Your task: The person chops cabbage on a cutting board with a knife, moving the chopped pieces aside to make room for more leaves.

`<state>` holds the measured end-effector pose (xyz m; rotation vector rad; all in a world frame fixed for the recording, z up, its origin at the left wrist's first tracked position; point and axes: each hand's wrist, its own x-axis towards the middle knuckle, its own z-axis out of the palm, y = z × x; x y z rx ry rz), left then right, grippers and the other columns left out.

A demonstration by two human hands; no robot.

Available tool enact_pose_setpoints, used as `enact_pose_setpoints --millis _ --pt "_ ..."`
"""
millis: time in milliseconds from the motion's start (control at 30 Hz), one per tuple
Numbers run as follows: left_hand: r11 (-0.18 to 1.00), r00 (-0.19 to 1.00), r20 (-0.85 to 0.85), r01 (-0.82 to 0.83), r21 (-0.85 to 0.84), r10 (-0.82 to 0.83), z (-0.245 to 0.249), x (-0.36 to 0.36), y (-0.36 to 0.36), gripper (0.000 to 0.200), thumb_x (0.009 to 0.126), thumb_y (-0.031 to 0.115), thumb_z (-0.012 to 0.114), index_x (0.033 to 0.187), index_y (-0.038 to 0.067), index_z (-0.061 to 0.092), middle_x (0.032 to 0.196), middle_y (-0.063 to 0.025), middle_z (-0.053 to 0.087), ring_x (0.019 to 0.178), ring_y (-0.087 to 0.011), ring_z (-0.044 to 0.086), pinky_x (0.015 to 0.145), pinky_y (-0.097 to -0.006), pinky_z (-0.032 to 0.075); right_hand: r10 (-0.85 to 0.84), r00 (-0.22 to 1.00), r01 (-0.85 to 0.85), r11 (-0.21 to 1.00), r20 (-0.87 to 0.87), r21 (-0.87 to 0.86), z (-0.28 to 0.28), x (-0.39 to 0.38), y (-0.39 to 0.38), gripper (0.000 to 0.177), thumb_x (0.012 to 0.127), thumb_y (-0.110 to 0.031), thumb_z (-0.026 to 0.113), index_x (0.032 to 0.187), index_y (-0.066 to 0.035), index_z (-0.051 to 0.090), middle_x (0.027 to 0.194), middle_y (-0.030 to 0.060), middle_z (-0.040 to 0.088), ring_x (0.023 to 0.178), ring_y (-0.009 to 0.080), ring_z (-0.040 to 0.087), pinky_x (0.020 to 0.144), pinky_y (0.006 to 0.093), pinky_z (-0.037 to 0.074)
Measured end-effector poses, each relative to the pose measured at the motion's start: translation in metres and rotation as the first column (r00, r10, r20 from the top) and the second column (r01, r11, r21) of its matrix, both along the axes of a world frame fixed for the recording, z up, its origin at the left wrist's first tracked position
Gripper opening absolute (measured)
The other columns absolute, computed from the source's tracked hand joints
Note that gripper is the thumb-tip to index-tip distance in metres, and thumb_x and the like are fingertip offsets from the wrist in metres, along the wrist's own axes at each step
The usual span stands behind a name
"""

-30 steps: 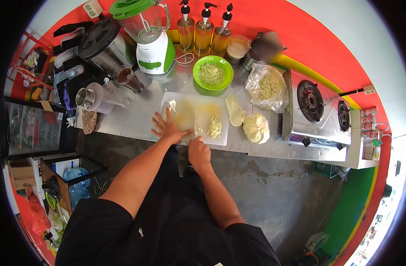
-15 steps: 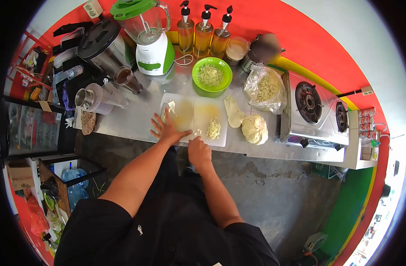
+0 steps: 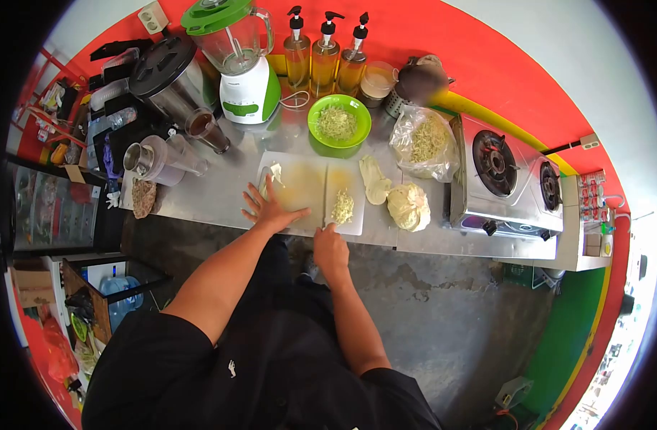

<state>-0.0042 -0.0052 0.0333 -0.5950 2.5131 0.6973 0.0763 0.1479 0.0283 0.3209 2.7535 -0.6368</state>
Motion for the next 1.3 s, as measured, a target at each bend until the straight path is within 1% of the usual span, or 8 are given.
enact_pose_setpoints --millis 100,233,300,533,800,1033,1233,1300 --pt "1.000 1.000 0.012 0.004 0.031 -0.004 0.002 0.001 -0.002 0.154 0.051 0.073 0.085 0.157 0.029 -0.018 0.159 -0.0268 -0.026 0.146 -0.0465 -0.026 0.111 -0.0726 -0.005 -0.049 0.999 0.050 0.994 0.016 -0.100 0.007 0.000 0.008 0.039 0.101 -0.033 0.050 0.100 0.006 0.051 0.089 0.0345 0.066 0.088 0.0515 0.065 0.080 0.0564 0.052" --pt "0.997 0.998 0.051 0.027 0.067 -0.031 0.001 -0.001 -0.010 0.152 0.054 0.065 0.087 0.157 0.030 -0.018 0.159 -0.0259 -0.029 0.146 -0.0456 -0.028 0.111 -0.0719 -0.006 -0.006 1.000 0.003 0.993 -0.021 -0.118 0.009 0.005 -0.004 0.039 0.101 -0.033 0.049 0.099 0.006 0.051 0.088 0.0344 0.066 0.087 0.0512 0.066 0.079 0.0558 0.053" --pt "0.996 0.998 0.045 0.033 0.079 -0.037 -0.004 0.000 -0.013 0.150 0.055 0.062 0.088 0.157 0.032 -0.018 0.159 -0.0258 -0.030 0.146 -0.0457 -0.029 0.111 -0.0720 -0.005 0.075 0.995 -0.079 0.995 -0.061 -0.064 0.007 0.005 -0.010 0.036 0.101 -0.032 0.051 0.099 0.004 0.050 0.084 0.0279 0.069 0.081 0.0460 0.069 0.072 0.0513 0.056" --pt "0.992 0.999 0.016 0.045 0.115 -0.047 -0.013 0.002 -0.018 0.143 0.060 0.050 0.088 0.156 0.039 -0.017 0.158 -0.0255 -0.032 0.145 -0.0463 -0.030 0.112 -0.0720 -0.004 0.142 0.986 -0.145 0.989 -0.083 -0.025 0.003 0.005 -0.021 0.034 0.102 -0.032 0.050 0.099 0.002 0.050 0.080 0.0247 0.069 0.077 0.0432 0.070 0.068 0.0491 0.058" --pt "0.994 0.999 0.020 0.037 0.103 -0.039 -0.012 0.002 -0.016 0.141 0.061 0.047 0.087 0.157 0.037 -0.016 0.157 -0.0262 -0.032 0.145 -0.0476 -0.030 0.112 -0.0710 -0.005 0.226 0.963 -0.186 0.952 -0.149 0.241 0.018 0.017 -0.025 0.030 0.098 -0.032 0.056 0.093 -0.003 0.054 0.070 0.0138 0.070 0.065 0.0316 0.072 0.056 0.0412 0.058" --pt "0.995 1.000 0.011 0.026 0.095 -0.027 -0.007 0.003 -0.014 0.139 0.062 0.044 0.087 0.157 0.037 -0.014 0.158 -0.0266 -0.031 0.145 -0.0480 -0.029 0.112 -0.0702 -0.006 0.216 0.965 -0.174 0.953 -0.152 0.247 -0.003 0.006 -0.025 0.032 0.098 -0.034 0.056 0.095 -0.002 0.054 0.069 0.0129 0.070 0.066 0.0319 0.072 0.057 0.0405 0.058" --pt "0.995 0.999 0.012 0.033 0.090 -0.035 -0.008 0.002 -0.015 0.140 0.062 0.044 0.087 0.157 0.036 -0.014 0.158 -0.0273 -0.029 0.145 -0.0488 -0.029 0.112 -0.0710 -0.005 0.269 0.951 -0.231 0.946 -0.152 0.226 0.006 0.003 -0.019 0.033 0.099 -0.033 0.055 0.094 -0.001 0.052 0.074 0.0171 0.070 0.070 0.0352 0.072 0.060 0.0429 0.059" --pt "0.995 0.999 0.015 0.034 0.098 -0.035 -0.008 0.002 -0.014 0.139 0.062 0.043 0.087 0.157 0.036 -0.015 0.158 -0.0274 -0.029 0.145 -0.0490 -0.029 0.112 -0.0711 -0.005 0.224 0.972 -0.212 0.967 -0.073 0.145 0.011 0.007 -0.023 0.034 0.099 -0.034 0.054 0.096 0.000 0.053 0.080 0.0204 0.070 0.074 0.0381 0.072 0.064 0.0449 0.059"
